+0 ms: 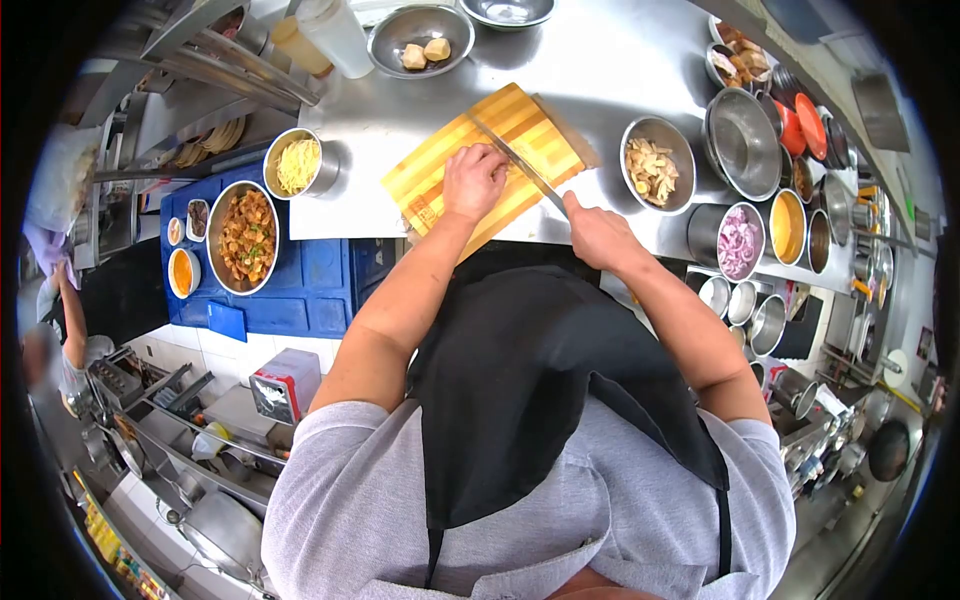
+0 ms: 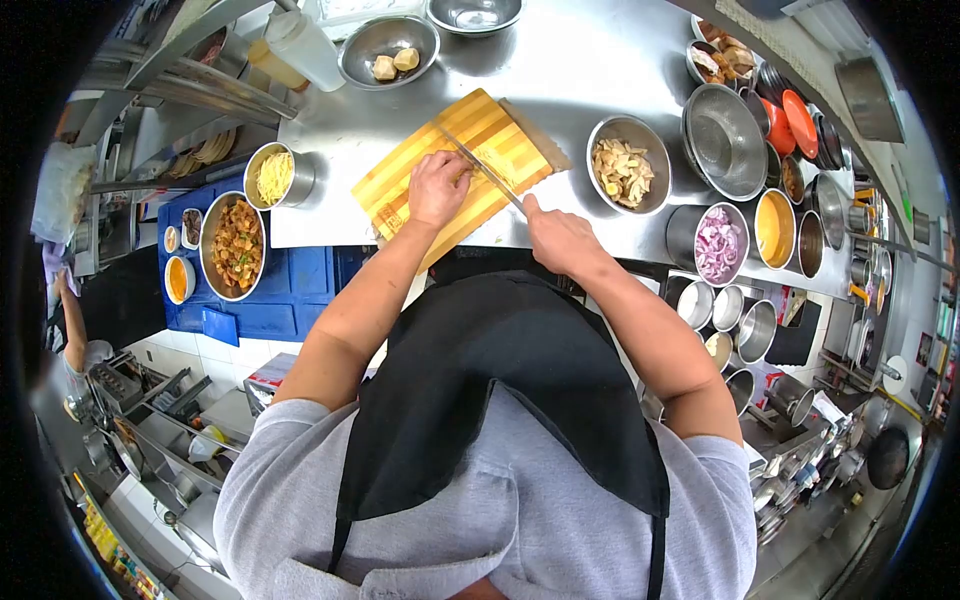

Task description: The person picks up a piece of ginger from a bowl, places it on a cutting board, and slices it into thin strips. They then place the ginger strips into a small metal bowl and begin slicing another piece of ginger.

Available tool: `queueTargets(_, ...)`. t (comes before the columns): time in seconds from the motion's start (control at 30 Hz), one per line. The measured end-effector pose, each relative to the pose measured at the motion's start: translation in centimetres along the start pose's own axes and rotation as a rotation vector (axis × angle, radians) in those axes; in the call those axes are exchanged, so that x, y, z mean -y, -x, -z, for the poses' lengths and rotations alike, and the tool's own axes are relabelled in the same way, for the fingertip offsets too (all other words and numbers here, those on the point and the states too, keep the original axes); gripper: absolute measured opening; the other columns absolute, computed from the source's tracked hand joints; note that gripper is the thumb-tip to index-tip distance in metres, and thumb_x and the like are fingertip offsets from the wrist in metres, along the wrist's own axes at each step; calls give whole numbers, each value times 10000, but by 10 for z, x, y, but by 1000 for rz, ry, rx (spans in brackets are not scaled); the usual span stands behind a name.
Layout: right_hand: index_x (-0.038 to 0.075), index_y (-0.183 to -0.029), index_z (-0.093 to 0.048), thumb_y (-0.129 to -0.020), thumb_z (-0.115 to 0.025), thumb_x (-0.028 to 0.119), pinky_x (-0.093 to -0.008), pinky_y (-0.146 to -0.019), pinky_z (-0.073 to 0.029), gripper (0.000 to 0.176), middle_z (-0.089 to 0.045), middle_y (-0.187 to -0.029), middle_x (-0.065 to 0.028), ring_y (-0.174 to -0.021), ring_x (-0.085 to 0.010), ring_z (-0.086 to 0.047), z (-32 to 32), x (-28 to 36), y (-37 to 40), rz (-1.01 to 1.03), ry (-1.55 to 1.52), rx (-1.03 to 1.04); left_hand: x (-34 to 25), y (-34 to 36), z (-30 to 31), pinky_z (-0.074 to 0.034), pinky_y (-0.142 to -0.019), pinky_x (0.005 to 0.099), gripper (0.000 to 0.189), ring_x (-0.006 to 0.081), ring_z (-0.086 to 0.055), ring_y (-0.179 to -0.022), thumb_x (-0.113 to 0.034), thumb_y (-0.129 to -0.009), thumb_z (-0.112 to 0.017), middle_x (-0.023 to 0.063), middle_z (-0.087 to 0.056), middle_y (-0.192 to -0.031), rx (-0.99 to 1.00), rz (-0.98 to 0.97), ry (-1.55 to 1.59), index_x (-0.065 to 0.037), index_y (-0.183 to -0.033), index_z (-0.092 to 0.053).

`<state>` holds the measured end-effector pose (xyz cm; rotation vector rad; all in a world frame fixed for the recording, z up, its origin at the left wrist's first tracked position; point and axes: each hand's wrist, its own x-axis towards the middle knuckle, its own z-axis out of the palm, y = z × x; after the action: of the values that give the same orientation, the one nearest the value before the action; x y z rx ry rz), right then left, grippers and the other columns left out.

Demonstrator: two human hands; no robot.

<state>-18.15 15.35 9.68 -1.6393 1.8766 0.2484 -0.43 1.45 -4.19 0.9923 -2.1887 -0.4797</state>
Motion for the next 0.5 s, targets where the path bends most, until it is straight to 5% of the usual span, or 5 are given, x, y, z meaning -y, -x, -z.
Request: queueTargets(0.5,-35,-1177,-439,-875,-480,-11,-577,-758,-531,306,-695,-848,-311,-850,-485,-698,0,-7,3,-18,-22,-61,-15,-4,2,-449,-816,413,85,224,-625,-962,-244,-812,-771,-18,-686,-969,107,122,-106,-177,-861,-756)
